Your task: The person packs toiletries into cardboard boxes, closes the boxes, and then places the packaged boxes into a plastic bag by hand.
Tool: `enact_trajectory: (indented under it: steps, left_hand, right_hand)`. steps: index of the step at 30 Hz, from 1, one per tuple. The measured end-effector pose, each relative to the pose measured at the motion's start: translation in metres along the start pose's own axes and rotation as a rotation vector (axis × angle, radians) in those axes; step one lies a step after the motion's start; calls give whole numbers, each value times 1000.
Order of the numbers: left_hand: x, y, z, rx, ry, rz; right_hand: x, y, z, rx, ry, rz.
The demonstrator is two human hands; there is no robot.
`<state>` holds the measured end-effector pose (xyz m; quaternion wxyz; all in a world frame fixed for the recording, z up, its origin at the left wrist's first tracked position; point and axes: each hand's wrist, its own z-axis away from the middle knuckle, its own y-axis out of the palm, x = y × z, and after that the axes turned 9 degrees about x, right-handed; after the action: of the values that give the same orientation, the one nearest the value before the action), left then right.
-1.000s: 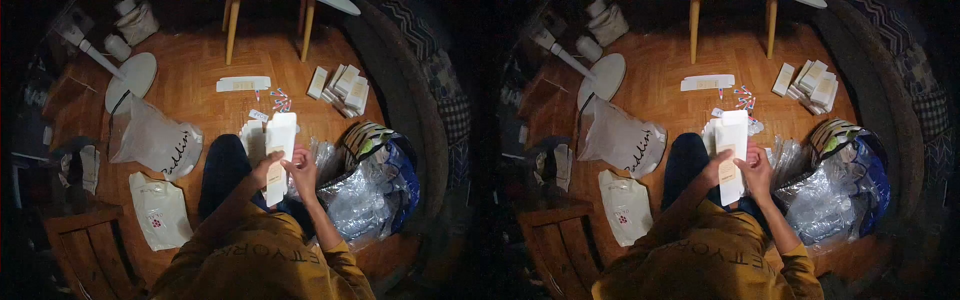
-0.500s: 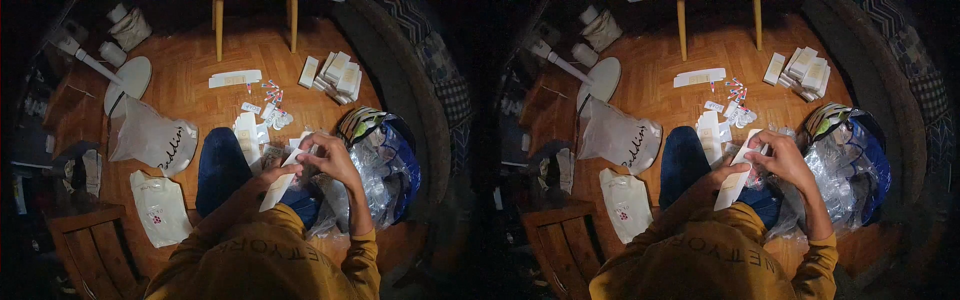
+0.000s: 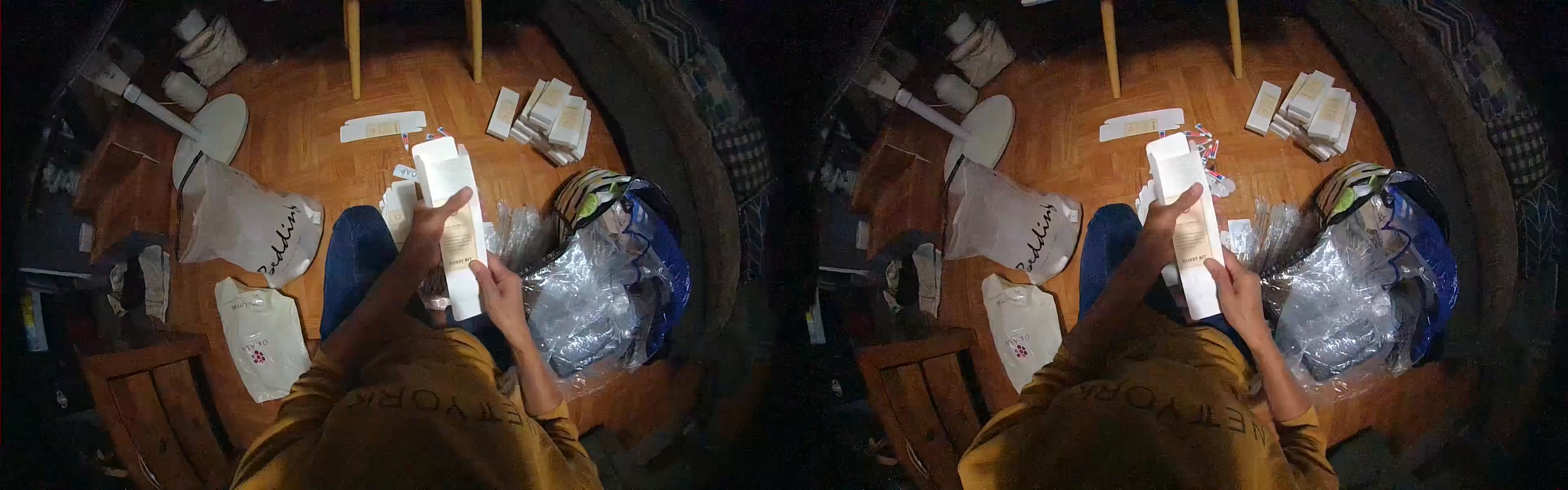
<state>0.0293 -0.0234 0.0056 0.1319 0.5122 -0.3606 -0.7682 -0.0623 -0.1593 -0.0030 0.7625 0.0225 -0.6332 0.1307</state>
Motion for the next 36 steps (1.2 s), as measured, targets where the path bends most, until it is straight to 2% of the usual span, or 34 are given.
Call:
enact_trajectory:
  steps: [1, 3, 6, 7, 10, 11, 12, 13, 14, 15, 17, 18, 19, 20, 21, 22, 23, 25, 26, 28, 29, 31, 33, 35, 36]
  left_hand:
    - [4, -1, -2, -2, -2, 3]
    - [10, -1, -5, -157, 90, -132]
    - [12, 2, -10, -160, 159, 23]
    - [9, 0, -8, -161, 160, 24]
    - [-1, -6, -9, -134, 166, -109]
    - [-2, -7, -12, -167, 251, -112]
    - [0, -8, -14, -201, 334, -115]
    - [2, -10, -15, -202, 333, -115]
    - [3, -11, -16, -285, 351, -128]
    - [1, -9, -16, -368, 368, -141]
    - [-3, -7, -10, -374, 347, -179]
    - [-5, -5, -6, -382, 325, -218]
    - [5, -10, -4, -384, 324, -219]
    - [22, -17, -4, -378, 408, -573]
    - [24, -6, 1, -399, 234, -656]
    - [25, 7, 6, -401, 57, -744]
    - [41, 4, 10, -401, 58, -745]
    - [68, -1, 19, -227, 329, -765]
    - [74, 5, 20, -225, 327, -763]
    - [52, 40, 31, -151, 580, -433]
    - [49, 42, 34, -156, 581, -432]
    - [45, 42, 38, -208, 653, -745]
    - [50, 37, 40, -203, 605, -758]
    - [57, 31, 44, -203, 558, -769]
    - [59, 28, 45, -205, 458, -730]
  right_hand:
    - [-6, 2, 2, -30, 13, -108]
    - [-12, 1, 2, -45, 31, -126]
    - [-15, -3, 5, -64, 93, -188]
    - [-14, -3, 5, -56, 142, -234]
    - [4, 2, 19, -37, 100, -352]
    - [1, 1, 24, -36, 102, -350]
    - [-1, 0, 28, -19, 119, -233]
    - [0, 0, 31, -2, 134, -116]
    - [4, 2, 35, 19, 238, -263]
    - [0, 0, 35, 17, 237, -263]
    - [-12, -7, 34, 141, 316, 39]
    - [-13, -6, 30, 144, 315, 38]
    - [-13, -4, 24, 27, 81, 92]
    - [-11, -2, 18, -89, -152, 145]
    - [-1, -1, 12, -85, -150, 144]
    - [17, 0, 5, -195, -199, 14]
    - [28, 0, -3, -308, -248, -116]
    - [30, -5, -14, -341, -271, -106]
    - [29, -6, -17, -369, -290, -94]
    - [25, -8, -19, -368, -284, -94]
    - [23, -7, -21, -367, -282, -97]
    - [21, -3, -25, -392, -306, -95]
    - [18, -3, -24, -430, -327, -89]
    - [15, -3, -21, -454, -187, -217]
    - [9, -3, -20, -453, -185, -217]
